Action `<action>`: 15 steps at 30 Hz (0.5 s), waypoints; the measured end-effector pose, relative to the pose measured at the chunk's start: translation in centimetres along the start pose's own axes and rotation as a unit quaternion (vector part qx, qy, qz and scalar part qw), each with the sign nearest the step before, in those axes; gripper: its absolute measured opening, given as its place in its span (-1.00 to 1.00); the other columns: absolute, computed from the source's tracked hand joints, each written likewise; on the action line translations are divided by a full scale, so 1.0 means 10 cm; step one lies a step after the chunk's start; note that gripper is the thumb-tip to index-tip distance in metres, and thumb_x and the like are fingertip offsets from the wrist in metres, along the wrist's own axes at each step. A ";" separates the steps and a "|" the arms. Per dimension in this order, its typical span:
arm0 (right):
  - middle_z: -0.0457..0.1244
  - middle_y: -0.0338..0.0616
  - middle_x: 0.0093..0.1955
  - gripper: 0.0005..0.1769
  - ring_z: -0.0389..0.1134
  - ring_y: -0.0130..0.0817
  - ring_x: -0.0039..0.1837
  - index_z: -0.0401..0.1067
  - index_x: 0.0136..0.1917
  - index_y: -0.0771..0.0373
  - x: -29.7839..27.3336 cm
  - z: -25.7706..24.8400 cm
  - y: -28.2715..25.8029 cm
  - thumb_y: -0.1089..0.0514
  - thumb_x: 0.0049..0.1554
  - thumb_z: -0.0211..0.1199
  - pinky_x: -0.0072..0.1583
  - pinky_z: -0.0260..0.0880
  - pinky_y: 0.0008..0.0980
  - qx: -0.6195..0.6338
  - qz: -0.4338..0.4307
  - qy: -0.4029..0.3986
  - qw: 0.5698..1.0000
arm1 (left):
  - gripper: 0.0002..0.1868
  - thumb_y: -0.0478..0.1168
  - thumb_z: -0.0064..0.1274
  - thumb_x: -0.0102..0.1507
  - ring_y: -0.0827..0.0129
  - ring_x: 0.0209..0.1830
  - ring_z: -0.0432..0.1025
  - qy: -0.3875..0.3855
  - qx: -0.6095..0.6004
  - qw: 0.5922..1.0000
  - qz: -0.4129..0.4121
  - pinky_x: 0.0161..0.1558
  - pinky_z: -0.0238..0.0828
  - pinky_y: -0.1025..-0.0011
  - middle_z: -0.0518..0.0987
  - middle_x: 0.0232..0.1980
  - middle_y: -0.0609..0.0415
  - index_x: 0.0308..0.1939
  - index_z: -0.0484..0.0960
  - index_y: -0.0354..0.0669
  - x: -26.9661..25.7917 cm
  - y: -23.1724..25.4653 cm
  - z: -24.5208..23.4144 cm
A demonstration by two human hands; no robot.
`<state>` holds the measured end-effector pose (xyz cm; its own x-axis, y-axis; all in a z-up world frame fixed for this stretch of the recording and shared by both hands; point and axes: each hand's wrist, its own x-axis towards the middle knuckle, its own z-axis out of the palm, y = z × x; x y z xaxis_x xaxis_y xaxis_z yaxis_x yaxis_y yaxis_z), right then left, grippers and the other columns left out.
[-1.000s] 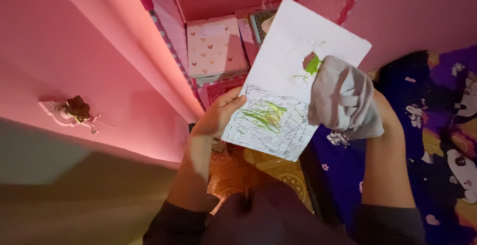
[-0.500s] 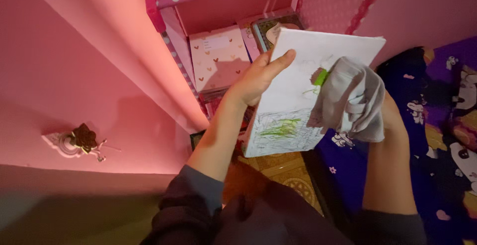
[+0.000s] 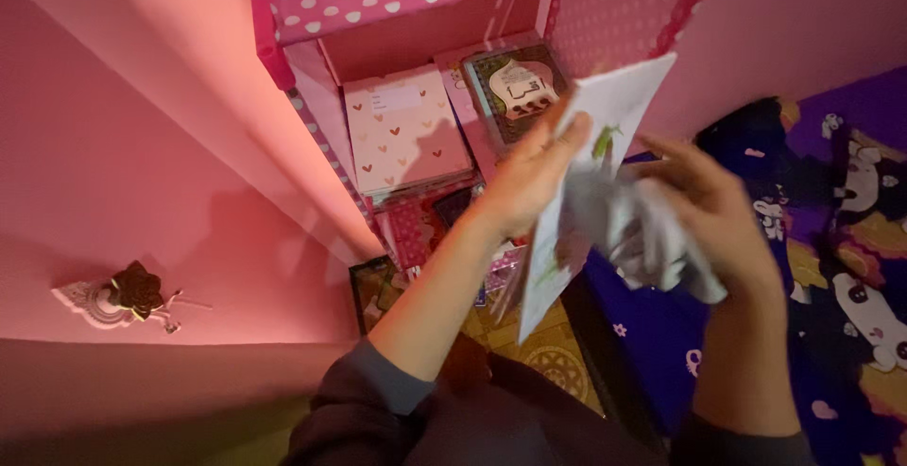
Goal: The person wipes a small book and the surfaces of a pink polka-dot shelf with a cloth, then removes a drawing and another book from the lower shelf to wipe them individually.
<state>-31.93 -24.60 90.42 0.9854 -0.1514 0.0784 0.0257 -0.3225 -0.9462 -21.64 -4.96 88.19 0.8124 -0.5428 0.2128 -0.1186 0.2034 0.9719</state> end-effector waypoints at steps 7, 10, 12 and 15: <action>0.39 -0.05 0.24 -0.06 0.33 -0.28 -0.13 0.19 0.57 0.31 0.12 0.14 0.09 0.04 0.03 0.49 -0.13 0.41 -0.30 -0.182 -0.115 -0.066 0.974 | -0.24 0.05 -0.24 0.54 0.19 0.82 -0.34 -0.098 -0.020 0.988 0.119 0.70 -0.32 0.13 -0.23 0.81 -0.03 0.72 -0.23 0.04 -0.11 0.16 0.36; 0.38 -0.06 0.12 -0.34 0.41 -0.43 0.10 0.32 0.33 0.36 0.13 0.03 0.21 -0.09 0.14 0.37 0.06 0.47 -0.38 -0.077 -0.129 -0.105 0.983 | -0.14 0.01 -0.11 0.49 0.18 0.80 -0.32 -0.136 -0.051 0.985 0.092 0.68 -0.25 0.14 -0.24 0.78 -0.02 0.72 -0.28 0.04 -0.11 0.16 0.35; 0.35 -0.04 0.08 -0.33 0.37 -0.42 0.10 0.32 0.26 0.39 0.13 -0.02 0.19 -0.14 0.12 0.39 0.08 0.46 -0.35 -0.057 -0.128 -0.103 0.985 | -0.13 0.02 -0.06 0.51 0.21 0.84 -0.32 -0.142 -0.038 0.982 0.120 0.73 -0.25 0.17 -0.21 0.82 -0.04 0.74 -0.25 0.00 -0.11 0.17 0.37; 0.34 -0.03 0.10 -0.22 0.39 -0.39 0.12 0.30 0.35 0.37 0.07 -0.11 0.06 -0.19 0.07 0.40 0.09 0.48 -0.32 -0.034 -0.143 -0.114 0.983 | -0.13 0.03 0.01 0.50 0.22 0.85 -0.27 -0.128 0.008 0.982 0.140 0.76 -0.26 0.19 -0.15 0.77 -0.05 0.69 -0.20 -0.05 -0.10 0.21 0.39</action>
<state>-31.39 -25.96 90.21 0.9517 0.1652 0.2588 0.3038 -0.3841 -0.8719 -24.92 -7.14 90.42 0.5768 -0.6552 0.4878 -0.3268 0.3622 0.8729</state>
